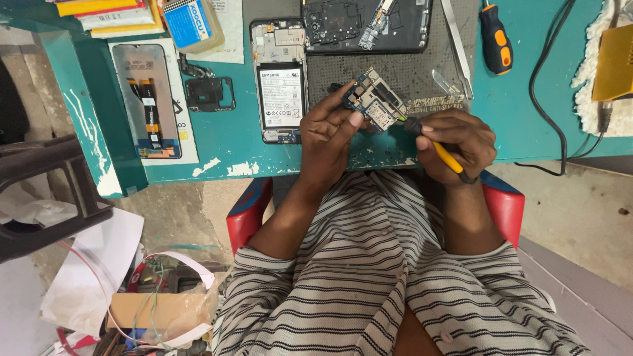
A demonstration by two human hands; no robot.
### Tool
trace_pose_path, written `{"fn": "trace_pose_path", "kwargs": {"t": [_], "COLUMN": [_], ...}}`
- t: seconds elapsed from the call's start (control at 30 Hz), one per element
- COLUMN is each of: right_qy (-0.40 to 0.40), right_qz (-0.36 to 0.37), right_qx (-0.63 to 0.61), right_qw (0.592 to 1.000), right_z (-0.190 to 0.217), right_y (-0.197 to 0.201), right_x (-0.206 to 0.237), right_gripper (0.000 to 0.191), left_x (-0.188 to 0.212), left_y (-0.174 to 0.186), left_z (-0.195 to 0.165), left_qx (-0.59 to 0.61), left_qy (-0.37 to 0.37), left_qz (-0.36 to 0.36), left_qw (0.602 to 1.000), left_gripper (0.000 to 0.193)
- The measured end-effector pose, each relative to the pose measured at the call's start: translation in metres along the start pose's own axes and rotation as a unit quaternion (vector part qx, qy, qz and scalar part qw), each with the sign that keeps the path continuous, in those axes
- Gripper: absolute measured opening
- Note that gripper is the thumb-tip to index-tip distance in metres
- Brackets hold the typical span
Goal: The person sits at a repair bench holding a disassembled phone motherboard in one hand and works on it with a soldering iron, repeatedly touching the board's components and repositioning the board to work on different areas. A disassembled phone body, battery, and screwdriver rest on the bench nearby.
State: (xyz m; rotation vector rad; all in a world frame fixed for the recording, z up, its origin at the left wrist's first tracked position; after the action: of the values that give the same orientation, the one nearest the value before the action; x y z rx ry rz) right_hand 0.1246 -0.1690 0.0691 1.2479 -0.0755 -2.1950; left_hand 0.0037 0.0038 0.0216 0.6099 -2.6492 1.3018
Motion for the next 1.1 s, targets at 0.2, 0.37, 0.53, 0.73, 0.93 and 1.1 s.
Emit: {"fn": "trace_pose_path", "kwargs": {"t": [0.2, 0.37, 0.53, 0.73, 0.93, 1.1], "right_qy": [-0.001, 0.001, 0.0, 0.001, 0.005, 0.011], "right_qz": [-0.006, -0.003, 0.003, 0.002, 0.005, 0.003], "right_qx": [-0.003, 0.0, 0.007, 0.012, 0.012, 0.002], "right_qw": [1.0, 1.0, 1.0, 1.0, 1.0, 1.0], "right_z": [-0.0022, -0.0023, -0.0018, -0.0006, -0.0006, -0.0021], "right_y": [0.0011, 0.0015, 0.0011, 0.0008, -0.0008, -0.0004], "right_x": [0.0018, 0.0024, 0.0023, 0.001, 0.0001, -0.001], "right_gripper": [0.017, 0.017, 0.019, 0.019, 0.018, 0.016], "left_x": [0.0007, 0.0004, 0.0006, 0.0012, 0.0015, 0.0001], "left_y": [-0.0009, -0.0004, 0.0006, -0.0001, 0.0013, 0.0018], "left_z": [-0.0003, 0.0008, 0.0008, 0.0007, 0.0009, 0.0027], "left_qx": [-0.001, 0.006, 0.004, 0.001, 0.001, 0.008], "left_qy": [-0.002, -0.005, -0.001, -0.003, -0.007, -0.011], "left_qz": [0.006, 0.008, 0.007, 0.006, 0.009, 0.003], "left_qw": [1.0, 1.0, 1.0, 1.0, 1.0, 1.0], "left_gripper": [0.047, 0.047, 0.047, 0.047, 0.047, 0.046]}}
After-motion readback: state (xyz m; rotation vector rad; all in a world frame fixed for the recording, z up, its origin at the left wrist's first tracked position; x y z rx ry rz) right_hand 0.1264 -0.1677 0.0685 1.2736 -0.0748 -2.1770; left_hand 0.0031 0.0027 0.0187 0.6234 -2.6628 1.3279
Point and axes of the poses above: each hand's wrist, its own x-axis away from the middle knuckle, its own y-axis out of the back of the hand, z = x × y, the point moved 2 cm from there along -x, towards the middle knuckle, and after that the axes turned 15 degrees about y, right-handed, at the moved point
